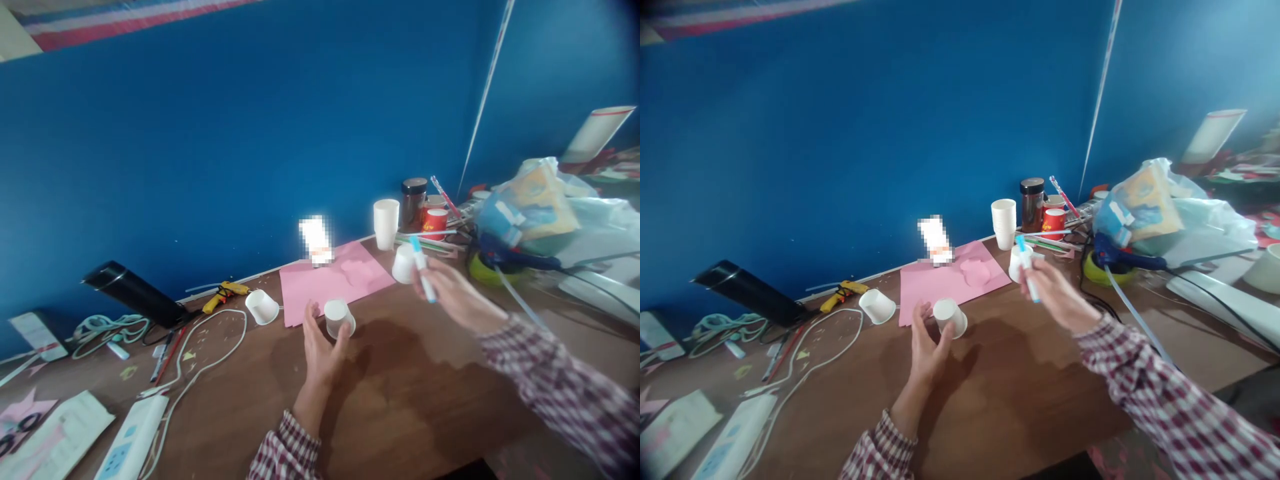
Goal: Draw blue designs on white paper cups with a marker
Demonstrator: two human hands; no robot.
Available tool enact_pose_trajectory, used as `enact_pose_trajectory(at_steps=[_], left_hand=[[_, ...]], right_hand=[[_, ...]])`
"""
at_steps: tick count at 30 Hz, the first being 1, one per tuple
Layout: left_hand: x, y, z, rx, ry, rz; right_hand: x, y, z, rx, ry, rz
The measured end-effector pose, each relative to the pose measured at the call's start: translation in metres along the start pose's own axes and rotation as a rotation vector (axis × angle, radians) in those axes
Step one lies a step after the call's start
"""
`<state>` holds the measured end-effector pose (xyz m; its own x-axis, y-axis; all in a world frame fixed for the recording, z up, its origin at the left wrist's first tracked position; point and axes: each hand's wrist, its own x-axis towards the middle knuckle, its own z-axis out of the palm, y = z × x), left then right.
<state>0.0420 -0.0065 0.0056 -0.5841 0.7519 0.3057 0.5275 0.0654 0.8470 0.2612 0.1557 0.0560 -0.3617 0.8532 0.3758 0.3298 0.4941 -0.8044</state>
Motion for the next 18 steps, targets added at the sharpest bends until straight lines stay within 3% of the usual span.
enact_pose_trajectory(at_steps=[3,6,8,13,18], left_hand=[[-0.001,0.000,-0.004,0.002,0.099,0.114],[-0.003,0.003,-0.008,-0.039,0.164,0.233],[-0.005,0.008,-0.010,-0.113,0.141,0.279],[-0.013,0.027,-0.010,-0.356,0.010,0.128],[-0.024,0.042,-0.007,-0.509,-0.022,0.043]], right_hand=[[-0.027,-0.041,0.049,0.186,-0.308,-0.072],[-0.045,-0.061,0.087,0.166,-0.369,-0.206],[-0.056,-0.063,0.101,0.173,-0.425,-0.260],[-0.074,-0.053,0.106,0.241,-0.449,-0.277],[-0.078,-0.056,0.104,0.278,-0.470,-0.257]])
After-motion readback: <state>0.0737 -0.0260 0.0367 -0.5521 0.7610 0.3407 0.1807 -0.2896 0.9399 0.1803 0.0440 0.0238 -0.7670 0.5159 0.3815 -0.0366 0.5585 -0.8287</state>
